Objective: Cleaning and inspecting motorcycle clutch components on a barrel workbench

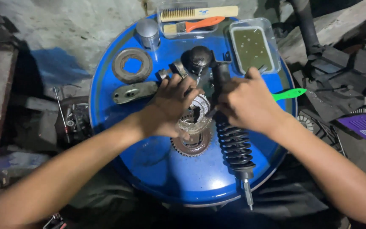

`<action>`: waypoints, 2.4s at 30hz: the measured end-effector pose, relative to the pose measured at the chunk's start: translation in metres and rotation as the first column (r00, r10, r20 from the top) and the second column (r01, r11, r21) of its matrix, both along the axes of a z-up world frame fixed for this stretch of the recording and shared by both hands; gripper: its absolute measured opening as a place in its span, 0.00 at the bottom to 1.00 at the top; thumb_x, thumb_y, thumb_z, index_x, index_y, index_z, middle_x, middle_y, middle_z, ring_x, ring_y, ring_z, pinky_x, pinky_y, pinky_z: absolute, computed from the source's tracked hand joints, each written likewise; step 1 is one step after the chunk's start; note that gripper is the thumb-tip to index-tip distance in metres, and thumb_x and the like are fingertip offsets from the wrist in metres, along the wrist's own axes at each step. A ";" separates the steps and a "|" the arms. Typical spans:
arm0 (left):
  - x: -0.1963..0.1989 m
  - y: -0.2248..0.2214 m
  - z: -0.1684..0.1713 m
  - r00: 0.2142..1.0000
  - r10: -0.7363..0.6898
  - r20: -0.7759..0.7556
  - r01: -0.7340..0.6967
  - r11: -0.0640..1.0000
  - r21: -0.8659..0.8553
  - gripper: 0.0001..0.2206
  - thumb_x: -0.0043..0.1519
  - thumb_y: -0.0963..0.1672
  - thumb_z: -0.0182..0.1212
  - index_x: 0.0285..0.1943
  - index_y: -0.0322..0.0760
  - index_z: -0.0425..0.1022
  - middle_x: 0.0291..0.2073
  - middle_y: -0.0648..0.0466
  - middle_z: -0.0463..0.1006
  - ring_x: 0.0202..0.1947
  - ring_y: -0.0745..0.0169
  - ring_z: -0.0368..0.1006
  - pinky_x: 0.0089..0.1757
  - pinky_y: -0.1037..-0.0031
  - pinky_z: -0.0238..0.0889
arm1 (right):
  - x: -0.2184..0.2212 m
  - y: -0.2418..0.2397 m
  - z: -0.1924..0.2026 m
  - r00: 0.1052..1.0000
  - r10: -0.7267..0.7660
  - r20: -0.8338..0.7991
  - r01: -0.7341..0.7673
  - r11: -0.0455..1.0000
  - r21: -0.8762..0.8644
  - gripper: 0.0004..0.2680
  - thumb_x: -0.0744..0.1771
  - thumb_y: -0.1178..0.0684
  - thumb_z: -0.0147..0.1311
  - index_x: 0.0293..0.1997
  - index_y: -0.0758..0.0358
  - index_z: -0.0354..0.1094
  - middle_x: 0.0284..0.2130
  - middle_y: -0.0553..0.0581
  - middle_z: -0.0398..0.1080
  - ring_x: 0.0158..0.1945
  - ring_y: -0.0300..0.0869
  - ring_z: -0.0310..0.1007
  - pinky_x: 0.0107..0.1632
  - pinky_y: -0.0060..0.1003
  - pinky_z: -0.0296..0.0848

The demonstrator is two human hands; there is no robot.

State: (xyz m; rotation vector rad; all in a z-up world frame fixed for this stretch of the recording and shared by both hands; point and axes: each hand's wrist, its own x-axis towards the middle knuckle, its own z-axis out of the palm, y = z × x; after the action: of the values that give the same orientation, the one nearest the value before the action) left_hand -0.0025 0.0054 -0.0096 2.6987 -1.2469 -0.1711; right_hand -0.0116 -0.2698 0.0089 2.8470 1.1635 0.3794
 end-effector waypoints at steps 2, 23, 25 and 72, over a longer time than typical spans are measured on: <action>0.002 -0.001 -0.005 1.000 0.005 -0.016 -0.005 1.000 0.000 0.58 0.37 0.61 0.91 0.74 0.40 0.60 0.68 0.45 0.57 0.66 0.33 0.53 0.62 0.45 0.50 | -0.006 0.008 -0.004 1.000 0.024 -0.002 -0.024 0.999 0.026 0.06 0.63 0.42 0.64 0.26 0.46 0.77 0.25 0.46 0.75 0.38 0.45 0.76 0.49 0.52 0.60; 0.010 -0.001 -0.006 0.994 -0.094 -0.063 0.088 0.992 -0.089 0.57 0.37 0.60 0.89 0.71 0.34 0.60 0.65 0.42 0.58 0.66 0.30 0.56 0.59 0.45 0.55 | -0.017 0.033 -0.017 0.989 0.084 -0.123 -0.085 0.996 0.003 0.04 0.59 0.45 0.63 0.26 0.47 0.79 0.22 0.46 0.79 0.31 0.49 0.82 0.48 0.51 0.71; 0.009 -0.001 -0.006 0.993 -0.098 -0.062 0.091 0.991 -0.099 0.58 0.37 0.62 0.87 0.72 0.33 0.58 0.65 0.43 0.58 0.66 0.30 0.56 0.59 0.46 0.55 | -0.014 0.031 -0.011 0.970 0.148 -0.192 -0.134 0.988 0.080 0.03 0.60 0.45 0.63 0.26 0.46 0.80 0.23 0.46 0.79 0.32 0.49 0.83 0.46 0.51 0.71; 0.012 -0.002 0.023 0.988 -0.014 -0.154 0.033 0.991 0.126 0.62 0.31 0.56 0.97 0.74 0.40 0.60 0.71 0.45 0.60 0.69 0.34 0.56 0.60 0.50 0.57 | -0.011 0.039 -0.007 0.979 0.134 -0.155 -0.153 0.981 -0.117 0.02 0.55 0.47 0.65 0.21 0.47 0.80 0.19 0.50 0.79 0.24 0.51 0.83 0.45 0.49 0.75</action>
State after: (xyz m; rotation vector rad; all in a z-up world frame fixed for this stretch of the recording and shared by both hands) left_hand 0.0095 0.0038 0.0136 2.7168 -1.2630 -0.4669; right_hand -0.0224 -0.2310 0.0016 2.7278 1.3702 0.0958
